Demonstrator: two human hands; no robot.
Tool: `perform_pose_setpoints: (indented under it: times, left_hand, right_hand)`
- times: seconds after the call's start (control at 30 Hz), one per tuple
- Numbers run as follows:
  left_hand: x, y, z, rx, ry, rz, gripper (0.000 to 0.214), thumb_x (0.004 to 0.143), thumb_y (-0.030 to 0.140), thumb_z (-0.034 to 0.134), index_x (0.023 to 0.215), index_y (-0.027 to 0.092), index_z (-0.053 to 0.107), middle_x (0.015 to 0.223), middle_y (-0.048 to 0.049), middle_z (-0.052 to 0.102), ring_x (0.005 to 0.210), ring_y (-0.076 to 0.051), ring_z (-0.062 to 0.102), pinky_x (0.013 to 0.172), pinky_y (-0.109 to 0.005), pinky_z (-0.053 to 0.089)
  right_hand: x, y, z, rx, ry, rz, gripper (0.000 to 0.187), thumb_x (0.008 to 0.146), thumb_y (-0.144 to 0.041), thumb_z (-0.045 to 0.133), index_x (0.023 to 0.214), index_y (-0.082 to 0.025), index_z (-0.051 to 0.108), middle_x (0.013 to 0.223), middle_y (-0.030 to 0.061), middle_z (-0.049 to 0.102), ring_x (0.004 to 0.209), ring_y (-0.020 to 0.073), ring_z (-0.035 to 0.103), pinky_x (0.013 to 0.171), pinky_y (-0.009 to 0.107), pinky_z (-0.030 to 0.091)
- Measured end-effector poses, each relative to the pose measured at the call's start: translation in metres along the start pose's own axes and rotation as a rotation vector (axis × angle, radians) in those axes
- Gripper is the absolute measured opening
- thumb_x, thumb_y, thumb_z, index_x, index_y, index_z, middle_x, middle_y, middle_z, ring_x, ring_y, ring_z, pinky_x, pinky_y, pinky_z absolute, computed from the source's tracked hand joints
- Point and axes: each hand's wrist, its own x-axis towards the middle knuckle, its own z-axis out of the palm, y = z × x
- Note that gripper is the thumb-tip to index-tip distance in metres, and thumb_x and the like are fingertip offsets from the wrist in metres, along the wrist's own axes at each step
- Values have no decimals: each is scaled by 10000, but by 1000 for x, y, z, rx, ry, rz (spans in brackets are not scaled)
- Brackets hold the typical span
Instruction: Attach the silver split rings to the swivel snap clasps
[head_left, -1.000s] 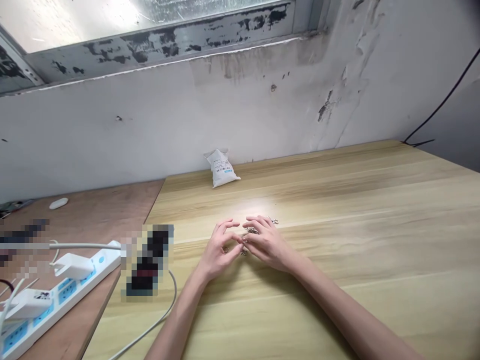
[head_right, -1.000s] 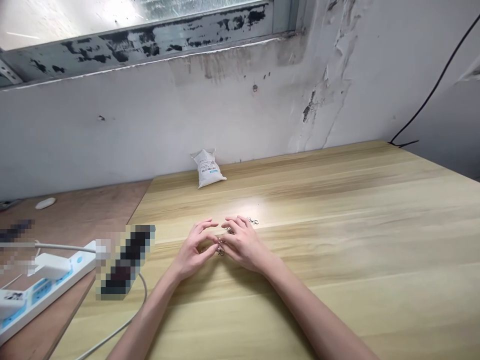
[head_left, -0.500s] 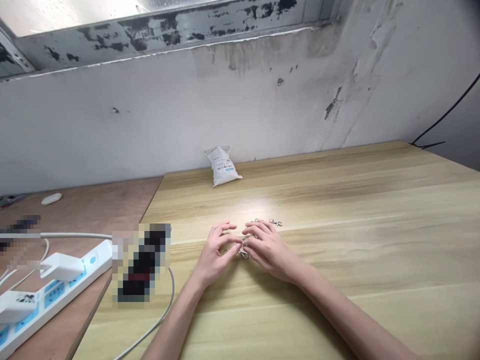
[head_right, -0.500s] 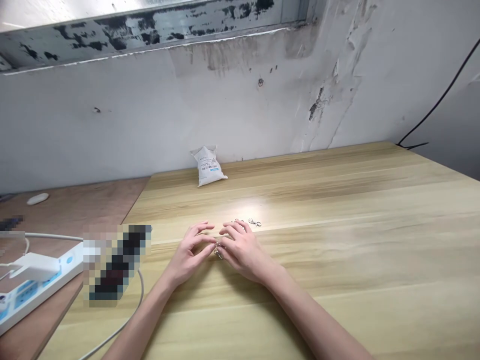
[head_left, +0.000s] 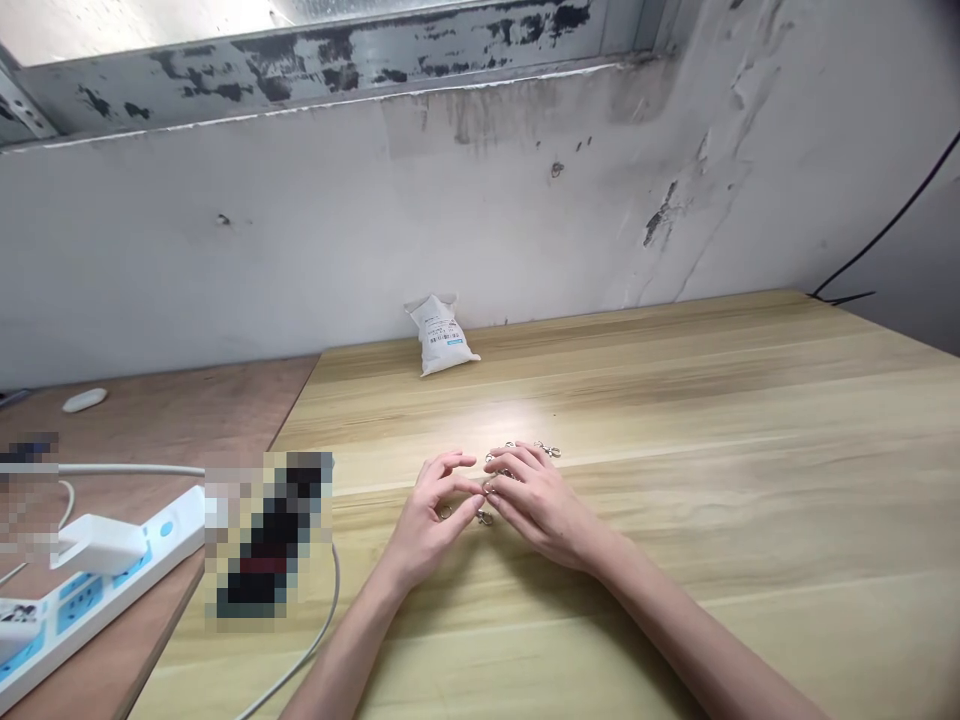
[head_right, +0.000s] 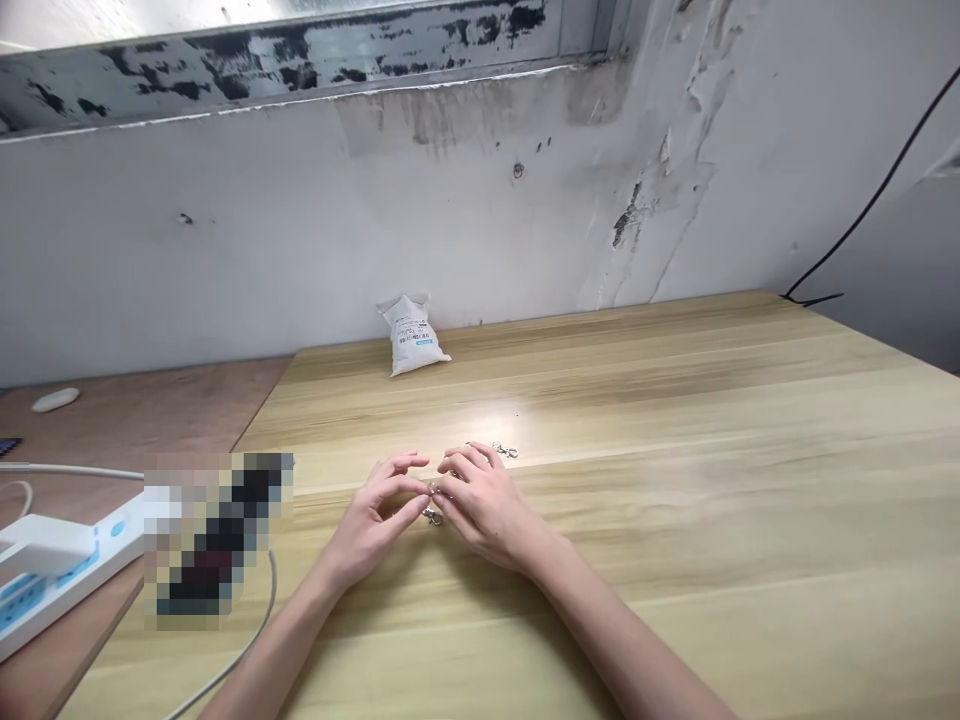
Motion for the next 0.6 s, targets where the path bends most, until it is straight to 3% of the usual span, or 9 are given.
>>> perform_pose_setpoints:
  times: [0.33, 0.6]
  left_hand:
    - [0, -3, 2, -3, 38, -45, 133, 900, 321, 608, 948, 301, 730, 1266, -62, 579, 1279, -236, 482, 1092, -476, 397]
    - [1, -4, 0, -6, 30, 43, 127, 893, 296, 619, 937, 305, 737, 1267, -55, 589, 1302, -244, 456, 1094, -473, 394]
  right_hand:
    - [0, 0, 0, 10, -14, 6, 183, 997, -202, 413, 965, -204, 593, 1109, 69, 620, 1105, 198, 524, 1036, 436, 334]
    - [-2, -3, -2, 65, -55, 35, 191, 1001, -224, 420, 1043, -232, 607, 1157, 59, 615, 1129, 214, 495, 1033, 449, 327]
